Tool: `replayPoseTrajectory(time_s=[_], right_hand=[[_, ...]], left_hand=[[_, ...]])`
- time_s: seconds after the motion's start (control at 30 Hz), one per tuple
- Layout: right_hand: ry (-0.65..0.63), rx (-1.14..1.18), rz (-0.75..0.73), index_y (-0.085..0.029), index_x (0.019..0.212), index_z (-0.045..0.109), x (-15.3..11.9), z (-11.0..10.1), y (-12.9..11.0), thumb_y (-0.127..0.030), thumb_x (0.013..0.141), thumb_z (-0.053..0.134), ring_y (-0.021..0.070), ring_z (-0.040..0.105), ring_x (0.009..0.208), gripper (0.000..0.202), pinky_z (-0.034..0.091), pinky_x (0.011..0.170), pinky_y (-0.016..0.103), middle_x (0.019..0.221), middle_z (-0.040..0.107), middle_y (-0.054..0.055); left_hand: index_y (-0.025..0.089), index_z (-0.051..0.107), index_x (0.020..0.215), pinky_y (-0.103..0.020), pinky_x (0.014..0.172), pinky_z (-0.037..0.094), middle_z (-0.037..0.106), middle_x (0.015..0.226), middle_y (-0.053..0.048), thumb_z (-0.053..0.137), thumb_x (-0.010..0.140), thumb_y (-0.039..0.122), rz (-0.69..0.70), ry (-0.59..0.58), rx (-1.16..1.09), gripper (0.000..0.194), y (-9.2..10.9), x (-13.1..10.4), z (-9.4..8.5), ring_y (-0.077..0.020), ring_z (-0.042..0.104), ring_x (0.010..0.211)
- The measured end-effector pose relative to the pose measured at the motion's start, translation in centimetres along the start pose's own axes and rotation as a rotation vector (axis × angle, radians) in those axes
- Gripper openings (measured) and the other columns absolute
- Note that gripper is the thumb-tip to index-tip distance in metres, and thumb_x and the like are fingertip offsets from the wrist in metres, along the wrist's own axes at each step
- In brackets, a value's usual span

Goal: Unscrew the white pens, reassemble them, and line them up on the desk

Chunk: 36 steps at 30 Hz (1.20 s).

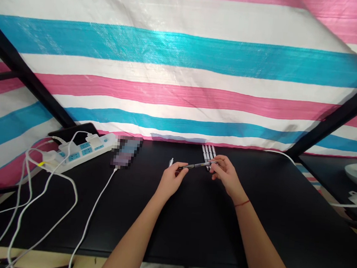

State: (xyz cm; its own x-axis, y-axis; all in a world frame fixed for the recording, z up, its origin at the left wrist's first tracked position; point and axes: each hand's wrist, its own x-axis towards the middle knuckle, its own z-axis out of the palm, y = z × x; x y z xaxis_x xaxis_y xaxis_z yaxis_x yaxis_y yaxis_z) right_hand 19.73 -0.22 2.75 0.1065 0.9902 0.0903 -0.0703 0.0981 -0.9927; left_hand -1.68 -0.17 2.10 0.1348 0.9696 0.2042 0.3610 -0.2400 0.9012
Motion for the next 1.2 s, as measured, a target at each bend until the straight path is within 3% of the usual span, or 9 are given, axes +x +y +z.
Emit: replayPoseTrajectory(time_s=[0.17, 0.33, 0.5, 0.67, 0.83, 1.03, 1.2], right_hand=[[-0.074, -0.079, 0.06, -0.018, 0.08, 0.055, 0.01, -0.24, 0.0, -0.05, 0.078, 0.06, 0.0085, 0.045, 0.047, 0.033, 0.037, 0.04, 0.022, 0.064, 0.056, 0.0], [-0.034, 0.066, 0.056, -0.021, 0.093, 0.057, -0.06, -0.27, -0.21, -0.046, 0.071, 0.068, 0.0119, 0.052, 0.056, 0.035, 0.041, 0.045, 0.022, 0.066, 0.056, -0.002], [-0.038, -0.053, 0.065, -0.017, 0.072, 0.056, 0.04, -0.33, -0.02, -0.053, 0.077, 0.061, 0.0076, 0.042, 0.044, 0.036, 0.029, 0.037, 0.02, 0.058, 0.054, -0.001], [-0.063, 0.062, 0.102, -0.02, 0.095, 0.056, -0.05, -0.22, -0.28, -0.05, 0.071, 0.069, 0.0084, 0.045, 0.049, 0.041, 0.024, 0.037, 0.018, 0.075, 0.061, 0.001], [-0.098, -0.04, 0.096, -0.016, 0.073, 0.055, -0.19, -0.33, -0.52, -0.052, 0.078, 0.06, 0.0052, 0.036, 0.043, 0.037, 0.022, 0.037, 0.018, 0.061, 0.054, -0.001], [-0.136, -0.019, 0.136, -0.021, 0.104, 0.054, -0.22, -0.4, -0.43, -0.051, 0.076, 0.062, 0.0054, 0.04, 0.044, 0.042, 0.02, 0.036, 0.017, 0.078, 0.061, 0.001], [-0.14, -0.033, 0.114, -0.017, 0.078, 0.052, -0.08, -0.66, -0.42, -0.053, 0.078, 0.059, 0.0033, 0.032, 0.039, 0.037, 0.017, 0.035, 0.017, 0.063, 0.056, 0.0]], left_hand=[[0.02, 0.066, 0.101, -0.03, 0.073, 0.051, 0.068, 0.095, -0.005, 0.056, 0.083, 0.037, -0.024, 0.002, -0.052, 0.027, -0.02, 0.07, 0.15, -0.0177, 0.063, 0.08], [0.019, 0.066, 0.102, -0.03, 0.074, 0.051, 0.068, 0.092, -0.005, 0.056, 0.082, 0.038, -0.044, -0.01, -0.092, 0.03, -0.31, 0.15, 0.22, -0.0178, 0.063, 0.081], [0.019, 0.066, 0.103, -0.03, 0.075, 0.051, 0.067, 0.087, -0.005, 0.057, 0.081, 0.039, -0.078, -0.013, -0.146, 0.031, -0.75, 0.28, 0.22, -0.0176, 0.063, 0.081], [0.018, 0.065, 0.105, -0.03, 0.076, 0.051, 0.066, 0.085, -0.004, 0.058, 0.08, 0.04, -0.1, 0.001, -0.159, 0.034, -0.84, 0.34, 0.15, -0.0169, 0.063, 0.08], [0.019, 0.066, 0.103, -0.029, 0.076, 0.05, 0.067, 0.088, -0.005, 0.058, 0.08, 0.041, -0.085, 0.001, -0.153, 0.033, -0.59, 0.3, -0.14, -0.0168, 0.062, 0.081], [0.018, 0.066, 0.104, -0.026, 0.069, 0.048, 0.064, 0.077, -0.003, 0.058, 0.081, 0.041, -0.081, 0.019, -0.147, 0.034, -0.41, 0.4, -0.64, -0.0147, 0.059, 0.072], [0.019, 0.067, 0.104, -0.027, 0.07, 0.048, 0.064, 0.077, -0.003, 0.058, 0.081, 0.042, -0.093, 0.0, -0.159, 0.034, -0.54, 0.48, -0.74, -0.015, 0.059, 0.072]])
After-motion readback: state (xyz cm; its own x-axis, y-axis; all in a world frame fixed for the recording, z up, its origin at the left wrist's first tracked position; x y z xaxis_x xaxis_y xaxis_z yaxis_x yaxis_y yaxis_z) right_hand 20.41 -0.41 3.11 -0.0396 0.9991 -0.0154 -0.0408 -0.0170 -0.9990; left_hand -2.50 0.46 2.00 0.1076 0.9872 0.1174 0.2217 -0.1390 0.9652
